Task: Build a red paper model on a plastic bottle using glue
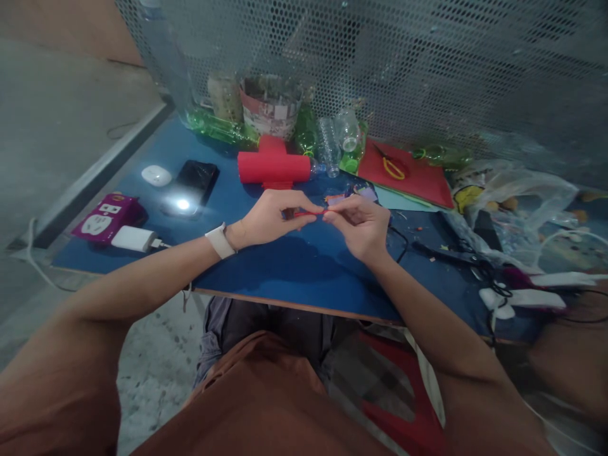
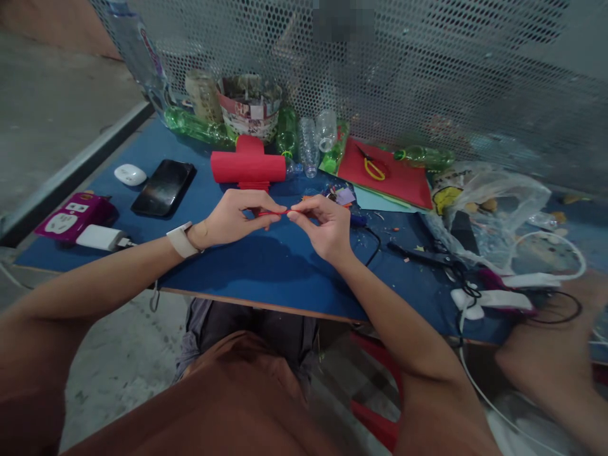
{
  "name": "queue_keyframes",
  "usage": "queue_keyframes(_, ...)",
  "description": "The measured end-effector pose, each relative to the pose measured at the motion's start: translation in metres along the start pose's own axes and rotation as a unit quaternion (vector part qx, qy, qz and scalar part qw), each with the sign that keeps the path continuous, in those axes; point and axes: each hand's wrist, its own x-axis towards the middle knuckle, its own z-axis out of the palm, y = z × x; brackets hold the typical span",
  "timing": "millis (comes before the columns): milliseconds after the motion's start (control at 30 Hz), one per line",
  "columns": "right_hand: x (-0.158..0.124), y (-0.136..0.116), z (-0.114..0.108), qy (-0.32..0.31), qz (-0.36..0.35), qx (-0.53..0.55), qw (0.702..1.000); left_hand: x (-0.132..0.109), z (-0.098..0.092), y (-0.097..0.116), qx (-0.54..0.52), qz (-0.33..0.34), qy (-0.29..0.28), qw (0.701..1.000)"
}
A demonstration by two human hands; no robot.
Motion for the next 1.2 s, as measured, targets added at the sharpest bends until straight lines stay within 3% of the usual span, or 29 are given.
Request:
queue_keyframes(133, 0.001, -0.004, -0.002, -0.002, -0.018, -0.027, 0.999, 0.000, 0.000, -0.002, 0.005, -0.003, -0.002, 1.000)
queue_keyframes(467, 0.007, -0.017, -0.010, -0.022, -0.157, -0.149, 0.976, 0.001, -0.003, -0.002, 0.033, -0.011, -0.003, 0.999)
queue_keyframes(700, 0.008, -0.014, -0.012, -0.022, -0.143, -0.176, 0.974, 0.001, -0.003, 0.000, 0.010, -0.030, -0.007, 0.999)
queue_keyframes(1200, 0.013, -0.017, -0.018, -0.041, -0.093, -0.166, 0.981, 0.002, -0.005, -0.002, 0.050, 0.001, 0.000, 0.999)
